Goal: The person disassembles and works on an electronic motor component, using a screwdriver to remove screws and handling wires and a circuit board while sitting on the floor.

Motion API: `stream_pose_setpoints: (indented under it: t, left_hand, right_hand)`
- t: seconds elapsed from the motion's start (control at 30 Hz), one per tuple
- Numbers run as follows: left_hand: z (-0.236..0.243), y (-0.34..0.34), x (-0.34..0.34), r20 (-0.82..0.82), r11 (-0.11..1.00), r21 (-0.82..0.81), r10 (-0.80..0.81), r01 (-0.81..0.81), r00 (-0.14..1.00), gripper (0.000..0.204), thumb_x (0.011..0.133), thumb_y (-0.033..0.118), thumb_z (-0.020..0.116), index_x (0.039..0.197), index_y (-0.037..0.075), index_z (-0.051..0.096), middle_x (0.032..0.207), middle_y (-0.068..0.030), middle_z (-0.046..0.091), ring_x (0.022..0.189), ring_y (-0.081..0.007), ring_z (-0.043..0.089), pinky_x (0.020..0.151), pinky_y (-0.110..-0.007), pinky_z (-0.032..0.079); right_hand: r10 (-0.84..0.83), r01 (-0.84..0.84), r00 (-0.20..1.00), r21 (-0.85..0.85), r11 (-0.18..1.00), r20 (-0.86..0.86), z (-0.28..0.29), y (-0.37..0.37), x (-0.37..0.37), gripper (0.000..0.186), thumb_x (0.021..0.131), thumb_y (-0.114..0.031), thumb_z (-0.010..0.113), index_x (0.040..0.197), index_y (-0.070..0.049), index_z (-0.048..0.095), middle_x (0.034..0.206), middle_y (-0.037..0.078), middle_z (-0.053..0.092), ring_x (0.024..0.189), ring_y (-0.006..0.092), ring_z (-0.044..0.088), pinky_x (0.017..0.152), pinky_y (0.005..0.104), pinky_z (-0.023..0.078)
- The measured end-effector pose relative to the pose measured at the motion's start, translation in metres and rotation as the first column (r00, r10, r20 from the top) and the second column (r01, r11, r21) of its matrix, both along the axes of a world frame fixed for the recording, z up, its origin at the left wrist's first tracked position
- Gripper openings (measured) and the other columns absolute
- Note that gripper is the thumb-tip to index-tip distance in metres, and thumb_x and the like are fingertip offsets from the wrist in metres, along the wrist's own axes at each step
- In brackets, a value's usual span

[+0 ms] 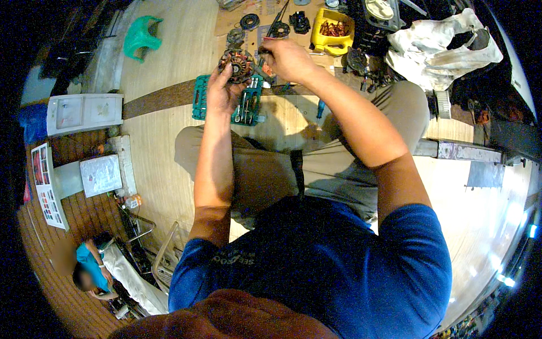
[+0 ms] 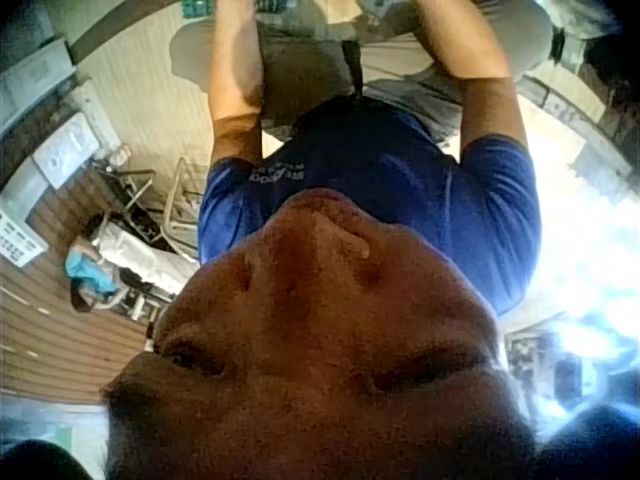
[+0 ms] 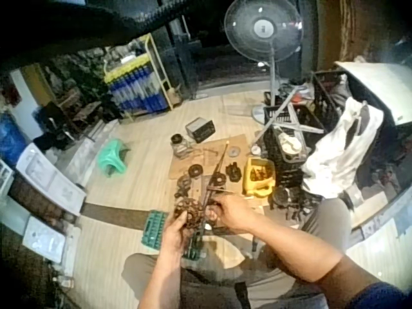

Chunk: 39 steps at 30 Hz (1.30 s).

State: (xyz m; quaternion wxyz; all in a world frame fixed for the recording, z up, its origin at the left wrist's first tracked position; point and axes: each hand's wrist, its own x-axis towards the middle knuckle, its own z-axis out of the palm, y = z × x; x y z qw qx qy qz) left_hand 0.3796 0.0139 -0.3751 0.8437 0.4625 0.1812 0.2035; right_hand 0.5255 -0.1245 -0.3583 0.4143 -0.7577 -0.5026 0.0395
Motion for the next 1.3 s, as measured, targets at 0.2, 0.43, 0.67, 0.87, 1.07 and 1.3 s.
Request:
stream_pose_setpoints:
  t: [0.2, 0.43, 0.67, 0.87, 1.07, 1.3]
  left_hand:
    - [-0.004, 0.005, 0.001, 0.014, 0.996, -0.072, -0.044, 0.045, 0.999, 0.036, 0.096, 0.030, 0.043, 0.120, 0.003, 0.051, 0.111, -0.0124, 0.061, 0.098, -0.0266, 0.059, 0.078, -0.044, 0.049]
    - [-0.010, 0.011, 0.003, 0.064, 0.974, -0.226, -0.019, 0.033, 0.998, 0.041, 0.098, 0.036, 0.034, 0.121, 0.005, 0.050, 0.109, -0.0121, 0.061, 0.097, -0.0300, 0.058, 0.078, -0.043, 0.047]
    - [-0.016, 0.015, 0.001, -0.042, 0.954, -0.279, 0.105, -0.112, 0.994, 0.040, 0.099, 0.037, 0.033, 0.118, 0.007, 0.052, 0.105, -0.0109, 0.063, 0.094, -0.0312, 0.059, 0.075, -0.042, 0.047]
    - [-0.022, 0.023, -0.002, -0.102, 0.934, -0.297, 0.178, -0.201, 0.979, 0.037, 0.098, 0.037, 0.037, 0.113, 0.009, 0.055, 0.101, -0.0085, 0.065, 0.089, -0.0251, 0.060, 0.073, -0.041, 0.047]
    - [-0.020, 0.021, 0.002, -0.108, 0.925, -0.299, 0.210, -0.233, 0.972, 0.036, 0.098, 0.036, 0.040, 0.112, 0.008, 0.055, 0.099, -0.0084, 0.065, 0.086, -0.0242, 0.060, 0.071, -0.041, 0.048]
    - [-0.019, 0.022, -0.001, -0.073, 0.944, -0.245, 0.210, -0.222, 0.975, 0.037, 0.099, 0.036, 0.037, 0.114, 0.006, 0.053, 0.098, -0.0103, 0.064, 0.084, -0.0245, 0.062, 0.068, -0.039, 0.051]
  right_hand:
    - [-0.032, 0.032, 0.999, 0.003, 0.999, 0.040, -0.003, 0.000, 0.003, 0.020, 0.083, -0.016, 0.062, 0.098, -0.003, 0.064, 0.086, 0.021, 0.063, 0.080, 0.0389, 0.060, 0.070, 0.0427, 0.049]
    - [0.014, -0.010, 0.999, -0.102, 0.995, 0.037, -0.004, -0.001, 0.006, 0.020, 0.083, -0.017, 0.060, 0.099, -0.005, 0.064, 0.090, 0.020, 0.064, 0.086, 0.0386, 0.060, 0.075, 0.0448, 0.049]
    - [0.061, -0.038, 0.994, -0.240, 0.970, 0.086, -0.009, 0.001, 0.008, 0.018, 0.083, -0.017, 0.061, 0.096, -0.004, 0.064, 0.086, 0.019, 0.064, 0.084, 0.0375, 0.061, 0.073, 0.0433, 0.049]
    - [0.191, -0.159, 0.979, -0.334, 0.929, 0.066, -0.003, -0.002, 0.008, 0.019, 0.083, -0.019, 0.062, 0.093, -0.004, 0.065, 0.086, 0.017, 0.065, 0.083, 0.0361, 0.061, 0.072, 0.0426, 0.049]
    - [0.281, -0.262, 0.960, -0.393, 0.881, -0.009, 0.002, -0.005, 0.012, 0.017, 0.083, -0.017, 0.063, 0.093, -0.004, 0.064, 0.087, 0.016, 0.065, 0.082, 0.0336, 0.062, 0.072, 0.0398, 0.049]
    - [0.432, -0.453, 0.892, -0.280, 0.847, -0.135, 0.020, -0.010, 0.011, 0.016, 0.083, -0.014, 0.063, 0.093, -0.002, 0.063, 0.086, 0.016, 0.065, 0.081, 0.0319, 0.062, 0.071, 0.0378, 0.049]
